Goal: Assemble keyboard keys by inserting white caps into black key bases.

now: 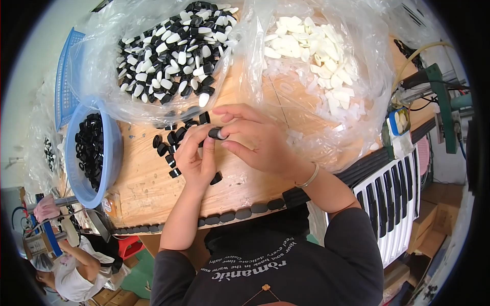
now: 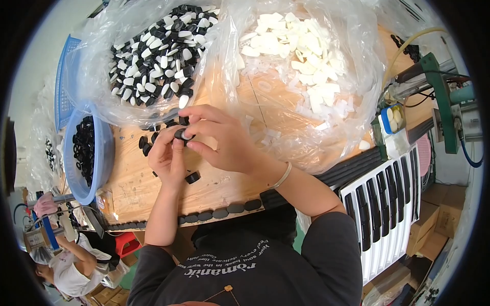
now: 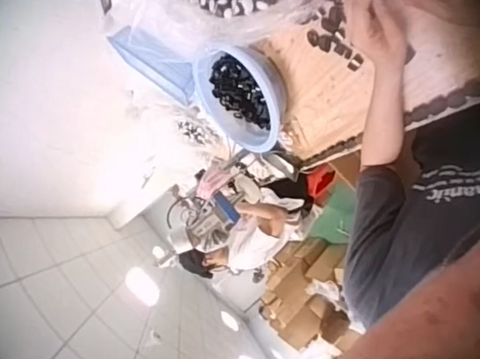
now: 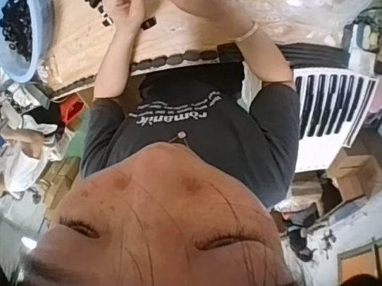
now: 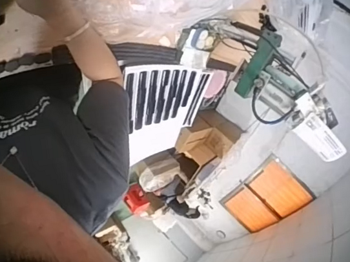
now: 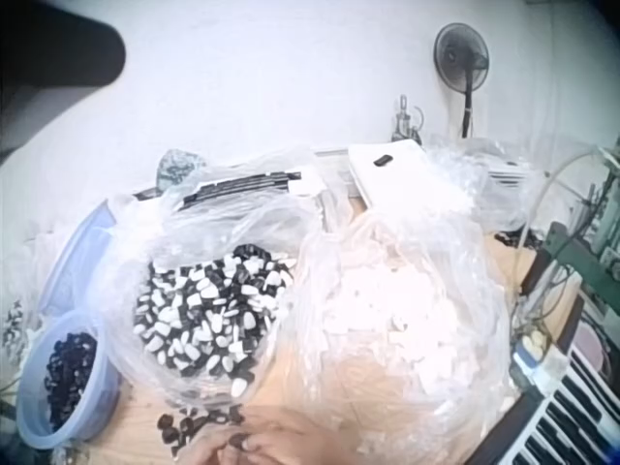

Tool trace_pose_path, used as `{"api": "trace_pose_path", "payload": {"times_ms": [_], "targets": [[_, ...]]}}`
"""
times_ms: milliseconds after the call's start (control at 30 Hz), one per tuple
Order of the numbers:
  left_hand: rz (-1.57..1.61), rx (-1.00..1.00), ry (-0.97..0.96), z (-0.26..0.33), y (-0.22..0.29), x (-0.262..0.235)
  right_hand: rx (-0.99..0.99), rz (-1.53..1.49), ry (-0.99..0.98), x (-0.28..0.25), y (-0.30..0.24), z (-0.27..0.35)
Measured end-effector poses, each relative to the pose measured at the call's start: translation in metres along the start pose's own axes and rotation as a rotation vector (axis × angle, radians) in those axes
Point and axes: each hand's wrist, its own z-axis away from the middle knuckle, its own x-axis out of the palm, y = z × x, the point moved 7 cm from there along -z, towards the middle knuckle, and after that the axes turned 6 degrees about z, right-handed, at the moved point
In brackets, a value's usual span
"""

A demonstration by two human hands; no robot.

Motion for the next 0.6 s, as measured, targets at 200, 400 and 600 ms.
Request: {"api": "trace_pose_path", "payload": {"times_ms": [200,400,600], "targets": [[-0.018,0.042,-0.084,-0.004,0.003,0.005,0.091,-0.111,-0.122,0.003,0.01,0.003],[0.307,-0.371,-0.028,0.01,-0.021,0.005,0.035,0.0,0.048,-0.002,0.002,0.003],[0.348,-0.385,-0.038,0.01,-0.021,0.012,-0.083,0.165,0.004,-0.001,-0.004,0.005]]}}
